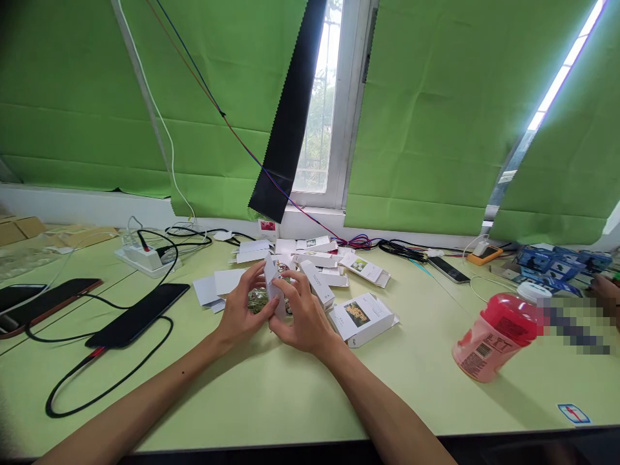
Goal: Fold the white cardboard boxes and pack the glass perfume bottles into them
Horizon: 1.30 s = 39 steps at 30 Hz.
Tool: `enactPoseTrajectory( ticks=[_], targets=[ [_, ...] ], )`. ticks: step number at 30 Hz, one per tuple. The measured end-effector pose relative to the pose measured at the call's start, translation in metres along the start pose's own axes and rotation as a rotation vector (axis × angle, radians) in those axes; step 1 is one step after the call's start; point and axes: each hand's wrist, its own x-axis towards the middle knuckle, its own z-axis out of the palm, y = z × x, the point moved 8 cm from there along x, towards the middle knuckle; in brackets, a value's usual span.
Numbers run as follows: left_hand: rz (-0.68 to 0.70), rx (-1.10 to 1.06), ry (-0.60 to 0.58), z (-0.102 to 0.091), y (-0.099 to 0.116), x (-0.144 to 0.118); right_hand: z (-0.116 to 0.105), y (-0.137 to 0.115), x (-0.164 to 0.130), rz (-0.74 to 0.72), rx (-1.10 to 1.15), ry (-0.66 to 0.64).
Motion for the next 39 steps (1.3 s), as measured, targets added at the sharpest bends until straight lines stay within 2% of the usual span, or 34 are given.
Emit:
enactPoseTrajectory(
  ticks=[14,39],
  targets=[
    [0.030,0.011,-0.027,0.0004,0.0021,0.0001,0.0020,0.0043,-0.0010,0.041,0.016,-0.008],
    [-0.013,-0.008,-0.057,0.0019,0.0011,0.0010,0.0015,0.0044,0.0003,0.056,0.031,-0.020]
  ],
)
